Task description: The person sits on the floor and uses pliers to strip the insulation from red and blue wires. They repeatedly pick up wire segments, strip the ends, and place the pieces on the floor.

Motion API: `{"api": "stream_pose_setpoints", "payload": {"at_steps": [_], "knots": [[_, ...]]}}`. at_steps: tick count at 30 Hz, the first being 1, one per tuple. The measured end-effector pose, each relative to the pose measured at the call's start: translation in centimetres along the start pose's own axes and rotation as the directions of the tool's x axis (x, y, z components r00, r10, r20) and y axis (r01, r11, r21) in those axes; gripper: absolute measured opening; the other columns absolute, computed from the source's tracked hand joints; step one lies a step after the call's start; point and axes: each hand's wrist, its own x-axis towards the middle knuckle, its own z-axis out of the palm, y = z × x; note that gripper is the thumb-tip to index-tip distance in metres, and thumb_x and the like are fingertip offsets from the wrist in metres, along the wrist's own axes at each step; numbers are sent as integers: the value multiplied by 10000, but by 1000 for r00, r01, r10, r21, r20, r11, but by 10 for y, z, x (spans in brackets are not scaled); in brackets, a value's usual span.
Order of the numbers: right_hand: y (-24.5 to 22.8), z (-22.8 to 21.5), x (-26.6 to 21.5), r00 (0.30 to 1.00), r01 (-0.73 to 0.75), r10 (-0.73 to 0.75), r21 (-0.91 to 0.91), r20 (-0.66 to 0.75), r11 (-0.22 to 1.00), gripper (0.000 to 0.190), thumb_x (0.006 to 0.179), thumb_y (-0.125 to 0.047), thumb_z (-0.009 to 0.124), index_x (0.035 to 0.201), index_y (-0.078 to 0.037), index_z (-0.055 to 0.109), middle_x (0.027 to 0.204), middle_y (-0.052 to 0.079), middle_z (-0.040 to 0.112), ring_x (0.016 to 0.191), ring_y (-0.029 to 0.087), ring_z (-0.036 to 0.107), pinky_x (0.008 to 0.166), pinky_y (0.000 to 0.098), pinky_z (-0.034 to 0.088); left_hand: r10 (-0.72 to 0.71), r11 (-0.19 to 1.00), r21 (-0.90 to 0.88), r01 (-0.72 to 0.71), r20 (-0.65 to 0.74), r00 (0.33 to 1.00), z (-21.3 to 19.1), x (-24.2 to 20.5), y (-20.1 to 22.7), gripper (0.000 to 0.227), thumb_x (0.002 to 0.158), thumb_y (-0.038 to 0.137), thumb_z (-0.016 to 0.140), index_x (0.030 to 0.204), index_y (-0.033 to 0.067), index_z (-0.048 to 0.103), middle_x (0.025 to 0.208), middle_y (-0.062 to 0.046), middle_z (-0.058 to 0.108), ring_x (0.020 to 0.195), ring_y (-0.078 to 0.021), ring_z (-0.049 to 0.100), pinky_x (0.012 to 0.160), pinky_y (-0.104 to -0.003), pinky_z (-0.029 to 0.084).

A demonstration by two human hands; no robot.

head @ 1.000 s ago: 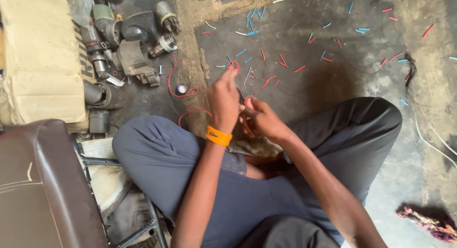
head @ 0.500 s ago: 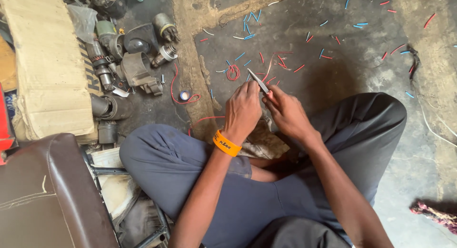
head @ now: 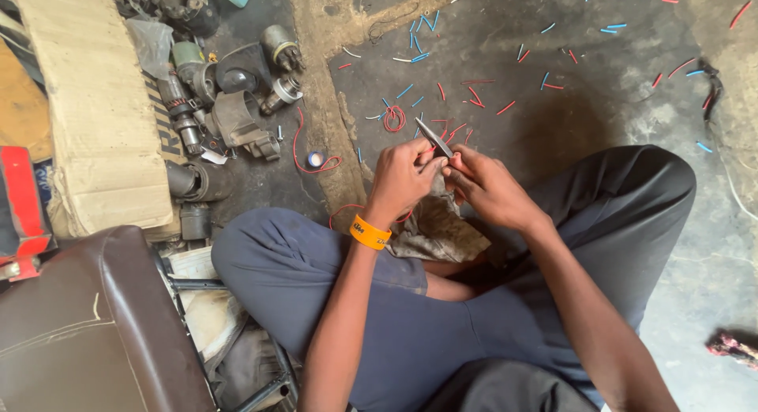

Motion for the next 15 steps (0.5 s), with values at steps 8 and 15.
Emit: {"api": "stream_pose_setpoints", "payload": {"at_steps": [8,15], "knots": [[2,-2,0,997,-69,71,89,-12,994,250,1057,-217,538,901,-37,461,758,52,619,617,112,578,582,322,504,-74,987,-146,67,-43,996,13,-3,-7,397,898,97,758,701,5,426,602,-47,383,600,-100,322,505,-329,330],[14,2,4,993,-105,116,232,-37,967,169,1037,-186,549,959,-55,476,772,73,632,578,121,606,524,318,466,-171,980,-123,156,-128,977,27,-4,-8,374,896,106,767,663,1,494,535,-45,397,559,-73,291,462,-338,290]]}}
